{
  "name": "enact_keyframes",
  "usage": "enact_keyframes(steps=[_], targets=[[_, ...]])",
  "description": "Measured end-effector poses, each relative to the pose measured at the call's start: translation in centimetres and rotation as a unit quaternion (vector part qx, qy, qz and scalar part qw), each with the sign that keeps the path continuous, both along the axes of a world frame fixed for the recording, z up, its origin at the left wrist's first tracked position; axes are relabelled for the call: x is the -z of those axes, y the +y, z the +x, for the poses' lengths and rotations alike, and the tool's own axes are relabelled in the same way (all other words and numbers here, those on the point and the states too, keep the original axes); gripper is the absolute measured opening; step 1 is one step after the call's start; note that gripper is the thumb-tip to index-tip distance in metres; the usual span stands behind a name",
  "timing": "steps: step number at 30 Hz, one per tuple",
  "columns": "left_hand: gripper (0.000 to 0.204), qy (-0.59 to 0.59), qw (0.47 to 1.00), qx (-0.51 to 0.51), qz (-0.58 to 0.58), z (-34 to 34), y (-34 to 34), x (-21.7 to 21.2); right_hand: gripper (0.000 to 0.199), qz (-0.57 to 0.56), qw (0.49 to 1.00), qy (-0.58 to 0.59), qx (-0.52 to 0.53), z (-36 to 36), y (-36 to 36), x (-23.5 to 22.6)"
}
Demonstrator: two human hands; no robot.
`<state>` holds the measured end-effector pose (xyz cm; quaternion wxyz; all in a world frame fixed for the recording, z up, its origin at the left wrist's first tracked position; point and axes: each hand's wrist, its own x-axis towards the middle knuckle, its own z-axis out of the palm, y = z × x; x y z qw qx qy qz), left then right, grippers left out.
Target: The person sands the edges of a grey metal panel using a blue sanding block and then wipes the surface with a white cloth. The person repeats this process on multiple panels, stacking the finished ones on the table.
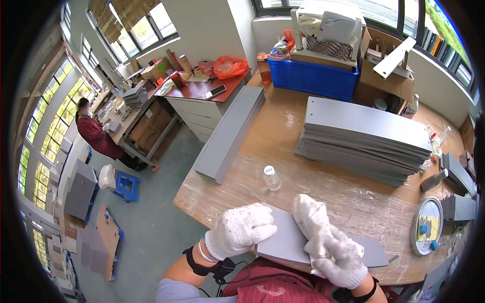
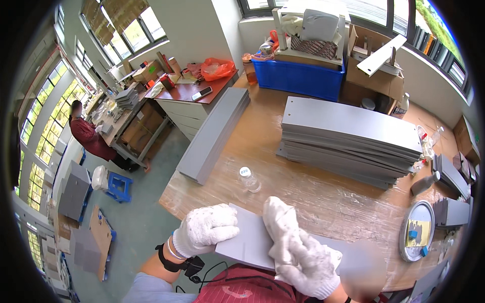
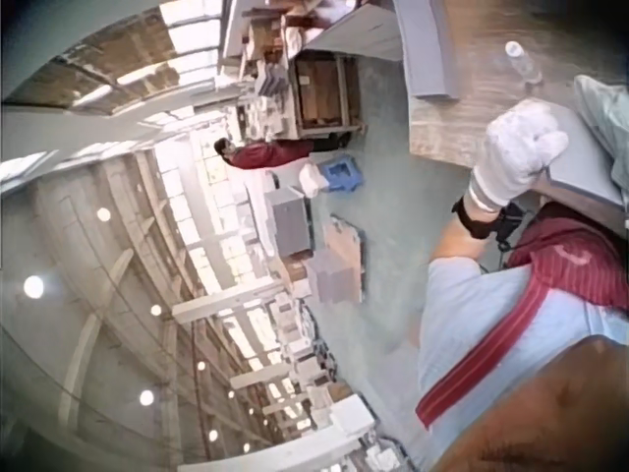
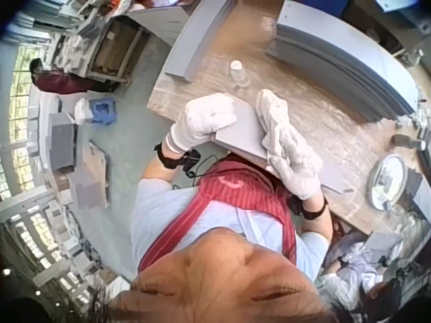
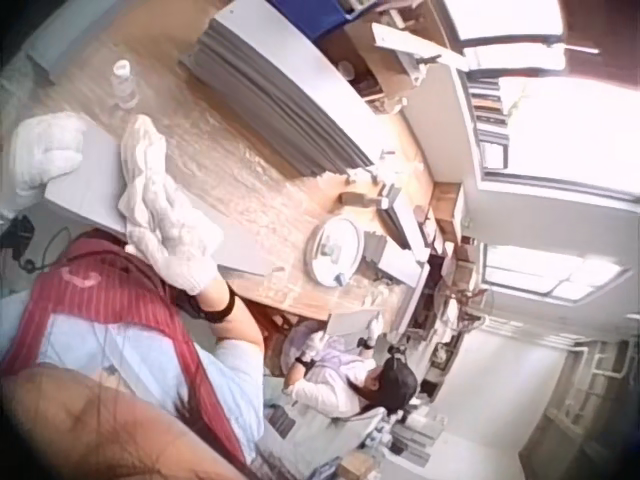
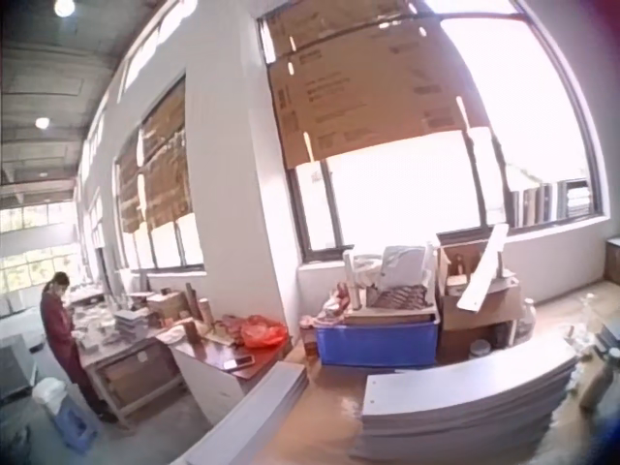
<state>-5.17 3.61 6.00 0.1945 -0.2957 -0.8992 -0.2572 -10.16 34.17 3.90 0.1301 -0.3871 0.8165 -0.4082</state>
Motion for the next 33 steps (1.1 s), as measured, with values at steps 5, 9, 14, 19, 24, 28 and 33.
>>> enact_keyframes(steps=[5, 9, 14, 19, 24, 28, 33], targets=[[0.033, 0.027, 1.0, -0.005, -0.008, 0.0, -0.5, 1.8, 0.055, 0.047, 0.982, 0.107, 0.146, 1.5, 4.4, 9.7], [0.035, 0.027, 0.998, -0.054, 0.001, 1.2, -1.1, 4.2, 0.05, 0.176, 0.94, 0.01, 0.293, -1.0, 11.8, 16.5], [0.033, 0.056, 0.994, -0.088, 0.022, 1.5, -0.7, 4.8, 0.038, 0.351, 0.862, -0.034, 0.365, -6.3, 19.2, 17.9], [0.028, 0.013, 0.991, -0.109, 0.073, 2.1, -0.6, 4.8, 0.075, 0.22, 0.885, 0.217, 0.349, -6.9, 14.3, 10.3], [0.027, -0.055, 0.985, -0.113, 0.122, 2.1, -0.8, 4.5, 0.089, 0.229, 0.971, 0.023, -0.059, 0.3, 10.1, 3.3], [0.027, -0.128, 0.968, -0.093, 0.194, 1.9, -0.7, 3.7, 0.05, 0.165, 0.958, 0.163, 0.17, 1.8, 14.1, 11.3], [0.025, -0.122, 0.891, -0.097, 0.426, -1.4, -0.1, 0.9, 0.032, 0.052, 0.972, 0.0, 0.229, 0.8, 13.0, 9.8]])
